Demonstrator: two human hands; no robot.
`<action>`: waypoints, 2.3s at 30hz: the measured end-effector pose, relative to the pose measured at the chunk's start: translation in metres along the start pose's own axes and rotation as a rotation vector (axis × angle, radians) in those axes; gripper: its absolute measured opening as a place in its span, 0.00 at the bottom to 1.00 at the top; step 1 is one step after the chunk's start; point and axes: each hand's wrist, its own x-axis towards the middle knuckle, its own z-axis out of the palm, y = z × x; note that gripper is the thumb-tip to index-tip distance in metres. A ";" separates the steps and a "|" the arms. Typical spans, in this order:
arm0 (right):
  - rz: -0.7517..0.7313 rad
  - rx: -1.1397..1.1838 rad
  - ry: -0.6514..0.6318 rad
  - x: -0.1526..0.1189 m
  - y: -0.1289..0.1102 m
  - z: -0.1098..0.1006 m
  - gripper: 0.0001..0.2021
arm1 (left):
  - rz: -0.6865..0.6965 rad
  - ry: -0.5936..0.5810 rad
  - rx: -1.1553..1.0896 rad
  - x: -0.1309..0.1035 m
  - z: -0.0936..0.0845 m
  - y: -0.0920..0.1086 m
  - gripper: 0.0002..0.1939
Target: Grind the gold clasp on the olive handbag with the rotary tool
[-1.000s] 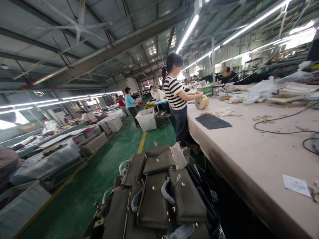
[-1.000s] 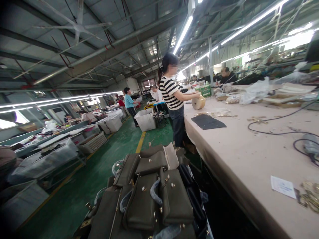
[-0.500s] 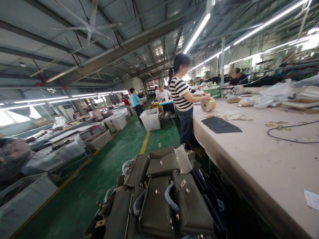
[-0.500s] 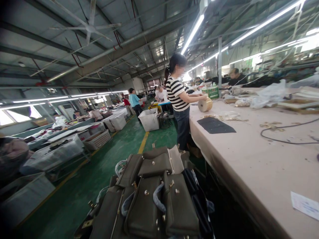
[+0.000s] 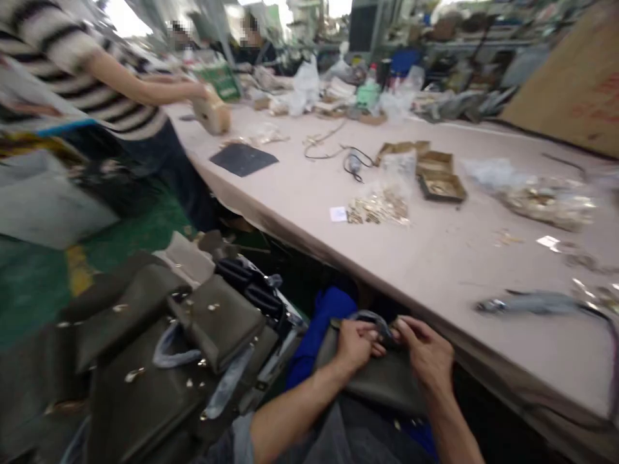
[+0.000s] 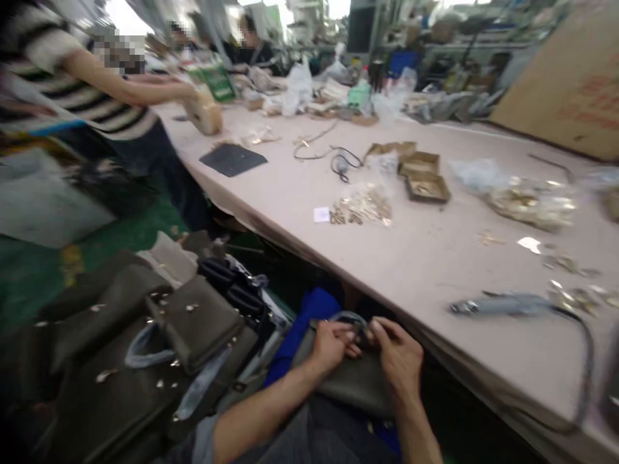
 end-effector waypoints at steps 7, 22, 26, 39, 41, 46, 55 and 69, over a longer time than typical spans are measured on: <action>0.122 0.144 -0.080 -0.018 0.016 -0.035 0.22 | 0.122 -0.137 0.019 0.000 0.010 -0.027 0.24; 0.052 -0.043 -0.165 -0.018 0.020 -0.024 0.18 | 0.156 -0.270 -0.012 -0.005 0.007 -0.017 0.18; 0.013 -0.078 -0.124 -0.019 0.022 -0.022 0.16 | 0.158 -0.294 0.007 -0.004 0.004 -0.020 0.19; 0.054 -0.028 -0.066 -0.023 0.026 -0.016 0.17 | 0.199 -0.328 0.035 -0.005 0.001 -0.023 0.17; 0.052 -0.031 -0.059 -0.023 0.025 -0.016 0.17 | 0.206 -0.332 0.054 -0.005 0.001 -0.024 0.17; 0.048 -0.034 -0.048 -0.023 0.027 -0.016 0.18 | 0.226 -0.320 0.101 -0.006 0.001 -0.026 0.18; -0.011 -0.108 -0.037 -0.024 0.032 -0.018 0.16 | 0.253 -0.324 0.120 -0.008 0.001 -0.026 0.19; -0.014 -0.123 -0.023 -0.024 0.034 -0.014 0.16 | 0.288 -0.283 0.145 -0.008 0.003 -0.031 0.14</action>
